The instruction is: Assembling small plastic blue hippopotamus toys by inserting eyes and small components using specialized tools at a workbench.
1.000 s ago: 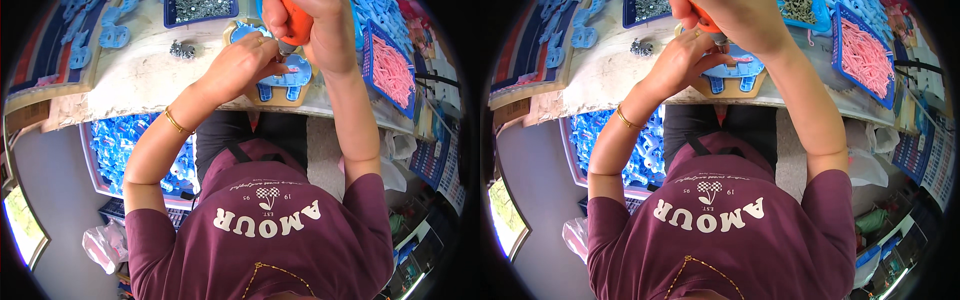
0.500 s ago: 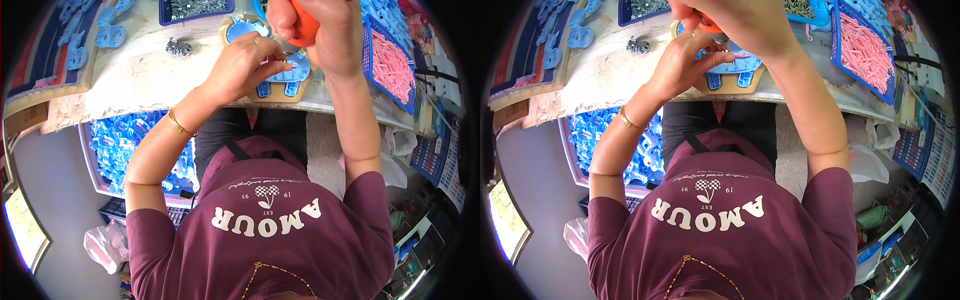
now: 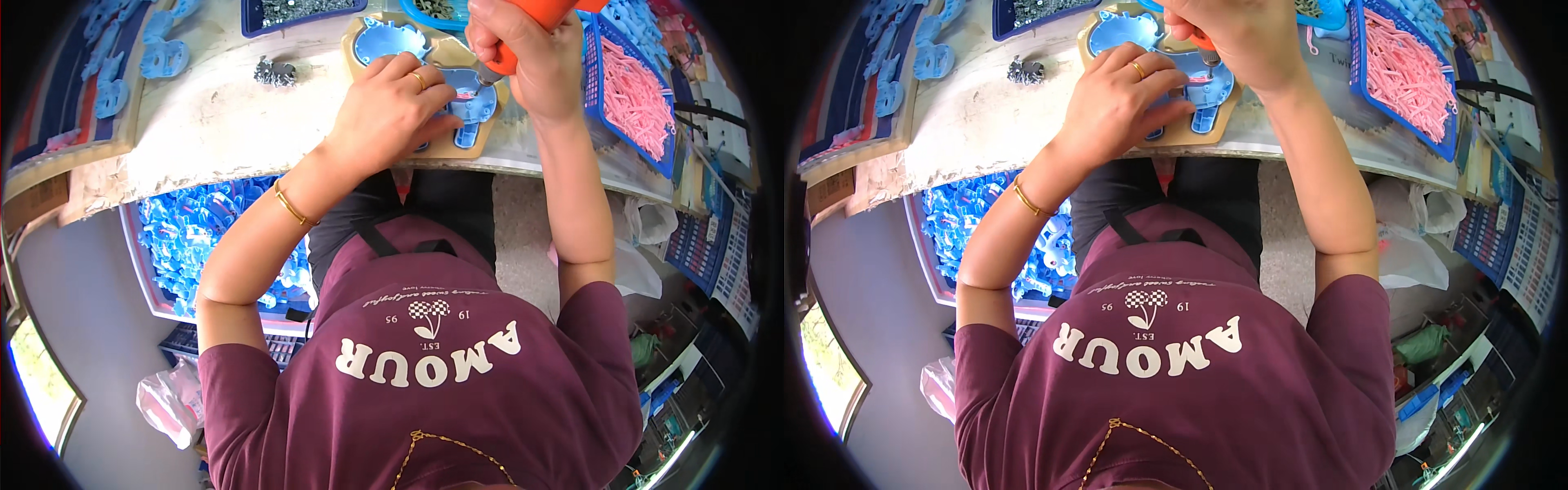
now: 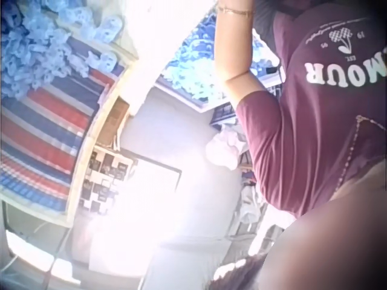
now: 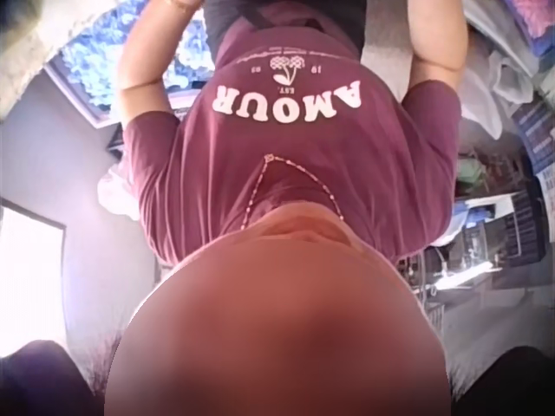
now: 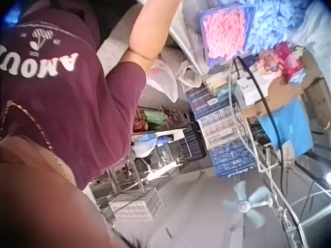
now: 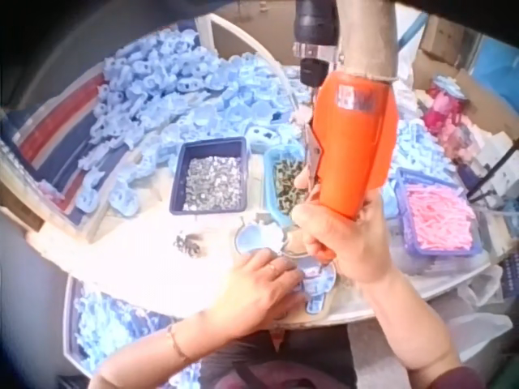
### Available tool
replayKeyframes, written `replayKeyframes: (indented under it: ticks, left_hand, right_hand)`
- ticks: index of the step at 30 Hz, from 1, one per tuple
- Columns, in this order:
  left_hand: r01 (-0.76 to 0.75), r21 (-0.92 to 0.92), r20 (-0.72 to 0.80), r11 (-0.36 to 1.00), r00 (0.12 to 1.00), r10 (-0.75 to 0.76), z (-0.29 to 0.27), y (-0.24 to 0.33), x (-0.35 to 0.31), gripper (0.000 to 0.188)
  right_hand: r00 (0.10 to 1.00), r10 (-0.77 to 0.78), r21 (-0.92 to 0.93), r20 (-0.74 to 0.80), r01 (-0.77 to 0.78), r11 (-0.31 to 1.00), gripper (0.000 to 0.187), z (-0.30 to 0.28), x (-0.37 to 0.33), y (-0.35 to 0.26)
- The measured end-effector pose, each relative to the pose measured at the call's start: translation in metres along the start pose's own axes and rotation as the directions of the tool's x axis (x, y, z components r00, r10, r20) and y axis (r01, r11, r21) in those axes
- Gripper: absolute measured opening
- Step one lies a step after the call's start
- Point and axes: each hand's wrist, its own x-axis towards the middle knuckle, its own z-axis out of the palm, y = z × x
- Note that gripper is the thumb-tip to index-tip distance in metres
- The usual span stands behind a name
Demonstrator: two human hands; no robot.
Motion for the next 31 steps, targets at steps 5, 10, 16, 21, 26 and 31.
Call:
replayKeyframes:
  ticks: [5,10,16,21,26,31]
  left_hand:
    - [0.031,0.020,0.035,0.999,0.999,-0.032,0.001,0.001,0.000,0.026]
    - [0.031,0.030,0.024,0.999,0.999,-0.032,0.002,0.002,0.000,0.026]
    - [0.046,0.016,0.023,0.999,0.999,-0.046,0.002,0.003,0.000,0.026]
    - [0.050,0.006,0.031,0.999,0.998,-0.050,0.003,0.005,0.002,0.026]
    - [0.047,0.014,0.004,0.999,0.999,-0.047,0.000,0.003,0.001,0.025]
    - [0.057,0.018,0.026,0.998,0.998,-0.058,0.001,0.005,0.000,0.025]
  right_hand:
    - [0.999,-0.001,0.028,0.049,0.000,1.000,0.027,-0.011,0.000,0.016]
    - [0.999,-0.037,0.088,0.033,0.034,0.995,0.026,-0.010,-0.003,0.019]
    - [0.994,-0.056,0.038,0.089,0.053,0.998,0.025,-0.017,-0.001,0.027]
    - [0.952,-0.270,0.315,0.146,0.214,0.924,0.021,-0.023,0.012,0.063]
    - [0.853,-0.486,0.359,0.190,0.401,0.843,0.022,-0.019,0.010,0.052]
    - [0.998,-0.030,-0.053,0.059,0.033,0.998,0.025,-0.010,0.000,0.010]
